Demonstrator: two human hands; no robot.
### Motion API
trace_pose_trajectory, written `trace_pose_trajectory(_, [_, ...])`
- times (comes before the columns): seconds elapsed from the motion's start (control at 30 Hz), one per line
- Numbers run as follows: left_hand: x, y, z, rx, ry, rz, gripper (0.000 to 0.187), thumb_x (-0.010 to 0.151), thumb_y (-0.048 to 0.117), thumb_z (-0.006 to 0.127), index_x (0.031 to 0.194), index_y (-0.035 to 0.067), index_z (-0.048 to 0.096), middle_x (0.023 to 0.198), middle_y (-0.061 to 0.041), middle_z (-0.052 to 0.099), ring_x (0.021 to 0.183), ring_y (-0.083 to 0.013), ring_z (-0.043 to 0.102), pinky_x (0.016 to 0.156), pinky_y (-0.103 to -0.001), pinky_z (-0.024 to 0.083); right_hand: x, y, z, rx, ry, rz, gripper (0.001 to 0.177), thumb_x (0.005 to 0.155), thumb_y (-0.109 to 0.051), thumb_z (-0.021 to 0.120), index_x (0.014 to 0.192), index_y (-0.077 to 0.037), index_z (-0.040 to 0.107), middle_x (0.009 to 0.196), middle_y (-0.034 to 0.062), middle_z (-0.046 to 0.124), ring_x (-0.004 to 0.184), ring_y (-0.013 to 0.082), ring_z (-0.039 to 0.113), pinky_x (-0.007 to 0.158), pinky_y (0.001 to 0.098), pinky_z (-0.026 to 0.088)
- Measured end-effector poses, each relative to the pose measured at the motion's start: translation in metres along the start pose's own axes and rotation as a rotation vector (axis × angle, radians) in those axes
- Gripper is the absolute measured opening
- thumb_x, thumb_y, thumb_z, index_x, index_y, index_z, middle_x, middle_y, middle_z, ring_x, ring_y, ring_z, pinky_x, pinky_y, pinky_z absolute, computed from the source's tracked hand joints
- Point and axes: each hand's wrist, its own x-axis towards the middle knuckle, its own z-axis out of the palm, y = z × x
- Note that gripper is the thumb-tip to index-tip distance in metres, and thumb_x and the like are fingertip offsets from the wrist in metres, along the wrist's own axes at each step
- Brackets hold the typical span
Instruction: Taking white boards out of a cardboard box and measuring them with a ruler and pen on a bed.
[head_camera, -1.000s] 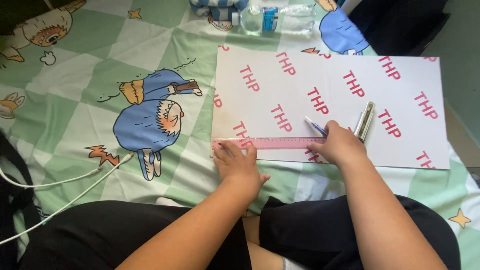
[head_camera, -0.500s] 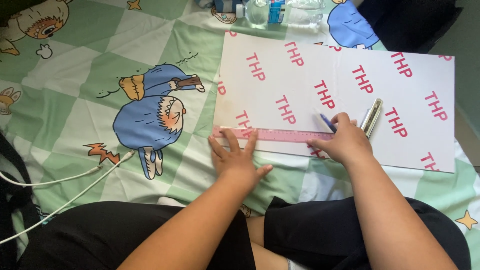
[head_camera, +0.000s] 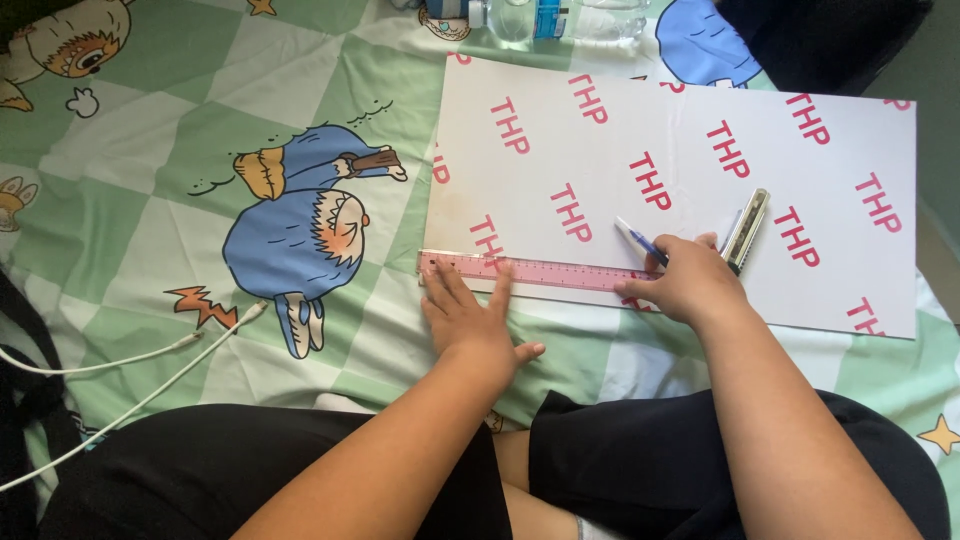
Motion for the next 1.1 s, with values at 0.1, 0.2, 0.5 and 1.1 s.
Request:
trace_pose_trajectory(0.1, [-0.002, 0.0, -0.003, -0.016, -0.002, -0.005, 0.117, 0.094, 0.075, 0.064, 0.176, 0.035, -0.01, 0.174, -0.044, -0.018, 0.161, -0.0645, -0.014, 0.129, -0.064, 0.007, -0.008, -0.006, -0.004, 0.02, 0.012, 0.0, 0.045, 0.082, -0.029, 0.097, 0.116, -0.005, 0.08, 0.167, 0.0483, 0.028, 0.137, 0.0628, 0.057, 0.103, 0.0544, 0.049])
trace_pose_trajectory(0.2, [-0.001, 0.001, -0.001, 0.022, -0.008, -0.004, 0.117, 0.094, 0.076, 0.062, 0.176, 0.036, -0.011, 0.173, -0.045, -0.016, 0.16, -0.0649, -0.014, 0.128, -0.066, 0.006, -0.009, -0.007, -0.006, 0.03, 0.009, -0.004, 0.045, 0.082, -0.027, 0.096, 0.116, -0.004, 0.08, 0.167, 0.0489, 0.026, 0.138, 0.064, 0.055, 0.104, 0.0546, 0.048])
trace_pose_trajectory(0.5, [0.001, 0.002, 0.003, 0.009, 0.011, 0.004, 0.116, 0.095, 0.075, 0.062, 0.176, 0.035, -0.01, 0.172, -0.046, -0.017, 0.16, -0.0661, -0.014, 0.128, -0.066, 0.006, -0.005, -0.001, -0.003, 0.022, 0.021, -0.019, 0.046, 0.083, -0.031, 0.096, 0.118, -0.005, 0.08, 0.167, 0.0495, 0.027, 0.139, 0.0625, 0.056, 0.106, 0.0542, 0.047])
trace_pose_trajectory(1.1, [0.001, 0.003, 0.001, -0.026, 0.004, -0.006, 0.116, 0.096, 0.068, 0.066, 0.176, 0.034, -0.01, 0.172, -0.047, -0.015, 0.159, -0.0666, -0.013, 0.128, -0.066, 0.005, -0.01, -0.007, -0.005, 0.051, 0.03, -0.014, 0.046, 0.083, -0.025, 0.097, 0.119, -0.002, 0.079, 0.162, 0.0497, 0.037, 0.134, 0.0613, 0.061, 0.102, 0.0566, 0.05])
